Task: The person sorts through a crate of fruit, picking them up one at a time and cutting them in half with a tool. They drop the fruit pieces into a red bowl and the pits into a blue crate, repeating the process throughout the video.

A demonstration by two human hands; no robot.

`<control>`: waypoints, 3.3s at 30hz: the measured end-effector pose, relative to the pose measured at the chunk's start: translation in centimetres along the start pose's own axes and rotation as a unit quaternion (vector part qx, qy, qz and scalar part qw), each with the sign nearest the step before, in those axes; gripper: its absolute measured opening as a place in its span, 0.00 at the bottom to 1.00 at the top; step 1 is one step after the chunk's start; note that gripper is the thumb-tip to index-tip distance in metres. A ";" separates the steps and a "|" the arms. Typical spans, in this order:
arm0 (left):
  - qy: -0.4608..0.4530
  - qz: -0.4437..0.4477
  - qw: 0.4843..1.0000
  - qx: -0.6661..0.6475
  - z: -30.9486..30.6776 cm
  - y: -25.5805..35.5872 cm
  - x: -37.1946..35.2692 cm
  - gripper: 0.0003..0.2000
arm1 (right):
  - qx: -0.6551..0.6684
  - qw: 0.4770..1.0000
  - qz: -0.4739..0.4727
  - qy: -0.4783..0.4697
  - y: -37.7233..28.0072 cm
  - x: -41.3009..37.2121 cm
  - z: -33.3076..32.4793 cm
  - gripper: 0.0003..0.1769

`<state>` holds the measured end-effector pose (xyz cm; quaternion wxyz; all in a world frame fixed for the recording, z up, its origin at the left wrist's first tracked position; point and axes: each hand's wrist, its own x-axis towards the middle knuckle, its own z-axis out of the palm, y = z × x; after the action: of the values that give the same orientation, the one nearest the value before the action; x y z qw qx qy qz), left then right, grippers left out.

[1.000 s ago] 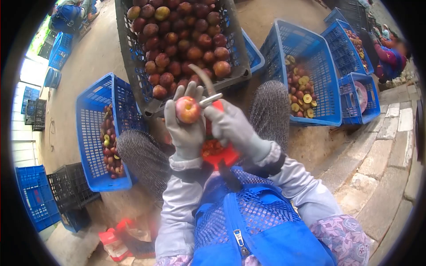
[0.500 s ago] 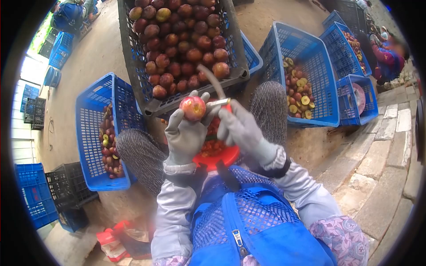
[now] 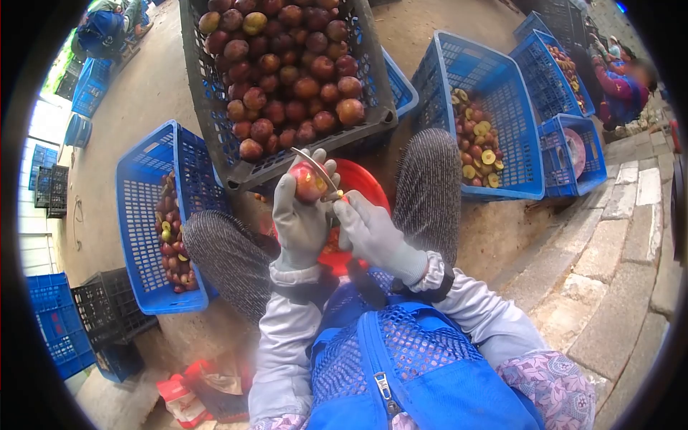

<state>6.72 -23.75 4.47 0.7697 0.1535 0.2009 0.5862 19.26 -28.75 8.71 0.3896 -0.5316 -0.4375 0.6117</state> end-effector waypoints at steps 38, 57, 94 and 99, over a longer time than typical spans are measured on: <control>-0.001 -0.041 0.997 0.066 2.8 -0.6 -1.0 0.32 | -0.053 0.996 -0.073 -0.019 1.5 0.3 -1.2 0.13; -0.031 -0.057 0.988 0.140 2.5 0.1 -0.6 0.29 | -0.082 0.961 -0.248 -0.090 3.4 4.3 -3.2 0.11; 0.071 0.116 0.903 0.409 0.0 3.5 -1.9 0.31 | -0.461 0.836 -0.233 -0.186 -0.5 4.7 -5.6 0.15; 0.050 0.158 0.798 0.579 0.0 3.9 -1.6 0.32 | -0.512 0.821 -0.178 -0.179 -2.0 3.3 -5.6 0.15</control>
<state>3.10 -24.23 6.51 0.4227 0.5704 0.5141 0.4813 24.38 -24.32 9.27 0.0784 -0.4486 -0.8370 0.3034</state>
